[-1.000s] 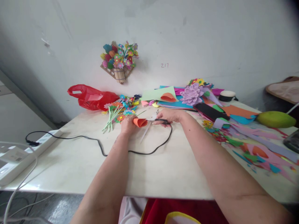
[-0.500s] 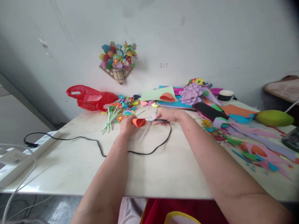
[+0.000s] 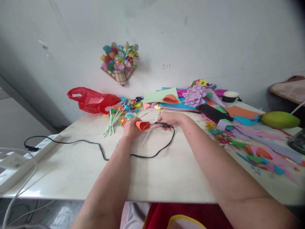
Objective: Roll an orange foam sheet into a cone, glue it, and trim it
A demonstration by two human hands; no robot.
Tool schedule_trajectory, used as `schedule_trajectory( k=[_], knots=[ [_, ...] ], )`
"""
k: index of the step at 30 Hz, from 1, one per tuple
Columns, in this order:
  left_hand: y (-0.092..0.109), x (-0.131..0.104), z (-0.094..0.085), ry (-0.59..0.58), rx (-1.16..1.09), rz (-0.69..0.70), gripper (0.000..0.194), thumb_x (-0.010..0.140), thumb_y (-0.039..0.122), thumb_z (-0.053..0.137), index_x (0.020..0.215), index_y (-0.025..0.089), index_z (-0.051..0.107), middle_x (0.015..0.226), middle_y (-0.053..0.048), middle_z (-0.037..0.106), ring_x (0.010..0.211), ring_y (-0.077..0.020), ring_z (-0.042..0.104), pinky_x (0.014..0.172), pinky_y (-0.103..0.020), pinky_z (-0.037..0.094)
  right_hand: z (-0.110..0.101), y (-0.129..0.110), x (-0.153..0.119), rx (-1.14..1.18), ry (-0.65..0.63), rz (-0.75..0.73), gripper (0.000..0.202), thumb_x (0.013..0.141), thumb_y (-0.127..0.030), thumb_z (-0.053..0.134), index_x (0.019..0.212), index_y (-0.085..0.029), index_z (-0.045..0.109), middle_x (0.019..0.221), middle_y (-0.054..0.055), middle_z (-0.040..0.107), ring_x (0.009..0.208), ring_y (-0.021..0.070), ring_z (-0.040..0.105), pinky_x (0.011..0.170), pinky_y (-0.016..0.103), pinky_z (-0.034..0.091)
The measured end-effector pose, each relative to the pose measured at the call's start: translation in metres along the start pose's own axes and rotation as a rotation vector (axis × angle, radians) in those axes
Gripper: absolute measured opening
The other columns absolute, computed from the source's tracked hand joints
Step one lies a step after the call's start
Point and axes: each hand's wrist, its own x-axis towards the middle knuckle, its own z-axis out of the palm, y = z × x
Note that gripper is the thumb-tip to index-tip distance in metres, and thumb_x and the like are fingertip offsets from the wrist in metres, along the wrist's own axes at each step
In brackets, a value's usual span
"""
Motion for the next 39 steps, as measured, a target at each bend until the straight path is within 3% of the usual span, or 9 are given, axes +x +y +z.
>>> schedule_trajectory(
  k=[13,23,39],
  knots=[
    [-0.003,0.0,0.003,0.037,-0.048,-0.019,0.023,0.055,0.029,0.069,0.073,0.02,0.06,0.071,-0.003,0.063,0.069,-0.0183,0.057,0.064,-0.029,0.043,0.006,-0.008,0.001,0.028,0.057,-0.005,0.039,0.059,-0.048,0.071,0.065,-0.012,0.057,0.043,-0.004,0.048,0.037,0.0049,0.043,0.035,0.016,0.036],
    [0.0,0.001,0.004,0.026,-0.145,-0.006,0.025,0.056,0.036,0.068,0.072,0.019,0.058,0.069,-0.003,0.063,0.064,-0.0168,0.057,0.06,-0.028,0.043,0.014,-0.009,0.01,0.022,0.068,0.048,0.053,0.053,-0.062,0.067,0.065,-0.013,0.054,0.043,0.0,0.055,0.035,0.0072,0.048,0.032,0.017,0.03],
    [0.006,0.001,-0.001,0.0,-0.209,-0.099,0.028,0.055,0.035,0.069,0.075,0.019,0.06,0.069,-0.001,0.064,0.064,-0.0161,0.058,0.063,-0.027,0.044,0.02,-0.016,0.013,-0.005,0.157,-0.029,0.044,0.055,-0.052,0.071,0.052,-0.015,0.048,0.037,-0.004,0.047,0.034,0.0065,0.046,0.034,0.017,0.04]
  ],
)
